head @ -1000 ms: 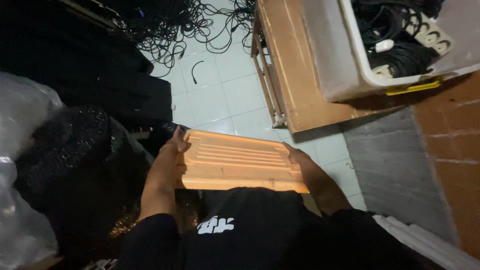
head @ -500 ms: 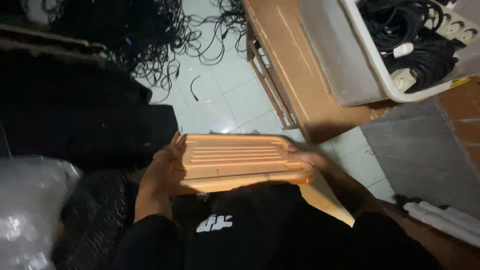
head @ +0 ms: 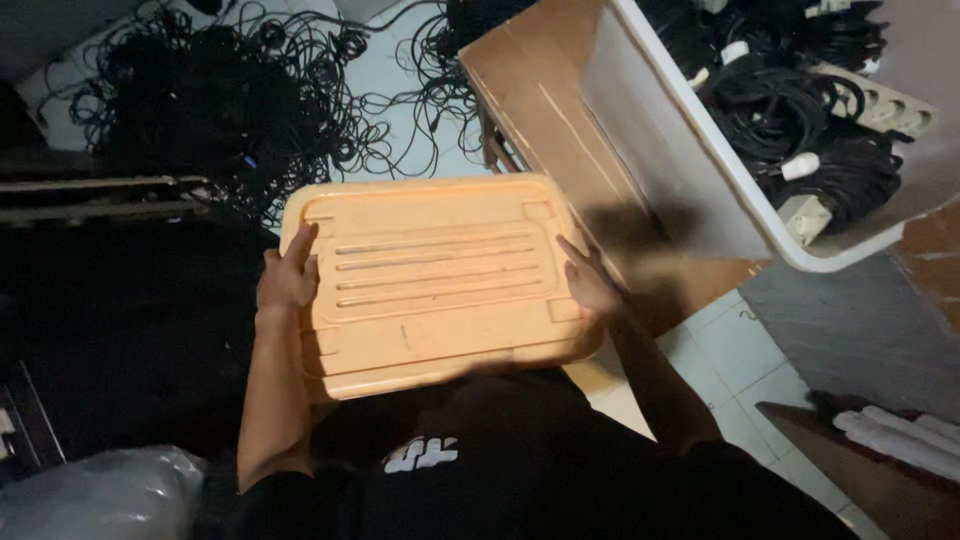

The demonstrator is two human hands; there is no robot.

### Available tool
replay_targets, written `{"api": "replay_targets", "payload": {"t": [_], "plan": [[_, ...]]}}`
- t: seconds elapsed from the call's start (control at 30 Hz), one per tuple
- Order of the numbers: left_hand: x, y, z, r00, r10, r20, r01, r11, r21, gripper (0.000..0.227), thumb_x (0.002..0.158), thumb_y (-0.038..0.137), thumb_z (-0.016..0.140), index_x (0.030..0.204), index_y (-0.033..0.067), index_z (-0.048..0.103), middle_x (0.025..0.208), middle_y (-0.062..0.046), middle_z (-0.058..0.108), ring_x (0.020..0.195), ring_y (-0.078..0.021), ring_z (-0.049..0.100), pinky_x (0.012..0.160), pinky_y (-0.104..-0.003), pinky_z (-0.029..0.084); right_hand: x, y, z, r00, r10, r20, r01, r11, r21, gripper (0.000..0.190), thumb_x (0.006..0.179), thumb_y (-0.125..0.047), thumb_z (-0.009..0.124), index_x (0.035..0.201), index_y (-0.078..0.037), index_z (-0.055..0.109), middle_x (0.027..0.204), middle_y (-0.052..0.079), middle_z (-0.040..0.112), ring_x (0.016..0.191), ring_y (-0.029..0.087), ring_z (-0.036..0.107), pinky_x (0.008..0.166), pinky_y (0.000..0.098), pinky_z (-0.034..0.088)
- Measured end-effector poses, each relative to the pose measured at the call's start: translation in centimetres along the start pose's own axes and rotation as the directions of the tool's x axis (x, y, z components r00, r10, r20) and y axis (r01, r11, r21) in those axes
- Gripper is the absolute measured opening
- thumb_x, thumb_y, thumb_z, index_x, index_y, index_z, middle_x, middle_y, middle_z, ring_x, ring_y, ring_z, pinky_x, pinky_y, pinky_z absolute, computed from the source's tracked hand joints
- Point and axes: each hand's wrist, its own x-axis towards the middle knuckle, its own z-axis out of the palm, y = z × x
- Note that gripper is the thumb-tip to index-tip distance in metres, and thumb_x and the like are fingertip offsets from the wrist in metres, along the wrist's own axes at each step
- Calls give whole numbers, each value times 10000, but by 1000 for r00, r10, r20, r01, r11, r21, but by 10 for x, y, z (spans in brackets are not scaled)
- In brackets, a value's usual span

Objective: The person coils a black cable and places it into a white plastic bin. Then, the person picks up an orange plastic container, closes the lid, and moves it to a different spot on the floor.

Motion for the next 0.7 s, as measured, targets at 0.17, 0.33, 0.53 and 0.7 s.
{"api": "replay_targets", "payload": {"t": [0.17, 0.33, 0.53, 0.7], "plan": [[52, 2, -14, 973, 182, -145, -188, 982, -27, 549, 1010, 334, 555, 1549, 364, 455, 1503, -363, 366, 1248, -554, 515, 1025, -560, 467, 3, -38, -1, 927, -14, -374, 33, 999, 44, 590, 991, -153, 548, 1572, -221, 473, 1381, 313, 507, 1194, 479, 581, 1081, 512, 474], [135, 16, -22, 876, 436, -205, -462, 882, -97, 559, 1058, 331, 554, 1607, 287, 456, 1503, -371, 384, 1345, -538, 462, 1101, -537, 431, -7, -138, -34, 850, 265, -455, -278, 960, 40, 589, 1009, -239, 579, 1584, -249, 448, 1462, 320, 427, 1251, 517, 529, 1049, 547, 474], [212, 60, -61, 704, 698, -127, -708, 704, -55, 708, 922, 444, 766, 1564, 280, 519, 1471, -363, 376, 1343, -548, 434, 1105, -540, 427, -26, -256, -21, 586, 587, -559, -602, 777, 185, 605, 1021, -323, 597, 1599, -318, 419, 1551, 297, 362, 1318, 521, 488, 1028, 572, 480], [230, 119, -75, 550, 833, -58, -834, 544, -87, 740, 889, 438, 798, 1564, 307, 523, 1495, -339, 371, 1353, -537, 423, 1087, -556, 439, -46, -319, -15, 322, 769, -552, -782, 544, 303, 763, 929, -509, 700, 1595, -358, 360, 1575, 251, 329, 1336, 499, 460, 1029, 588, 466]]}}
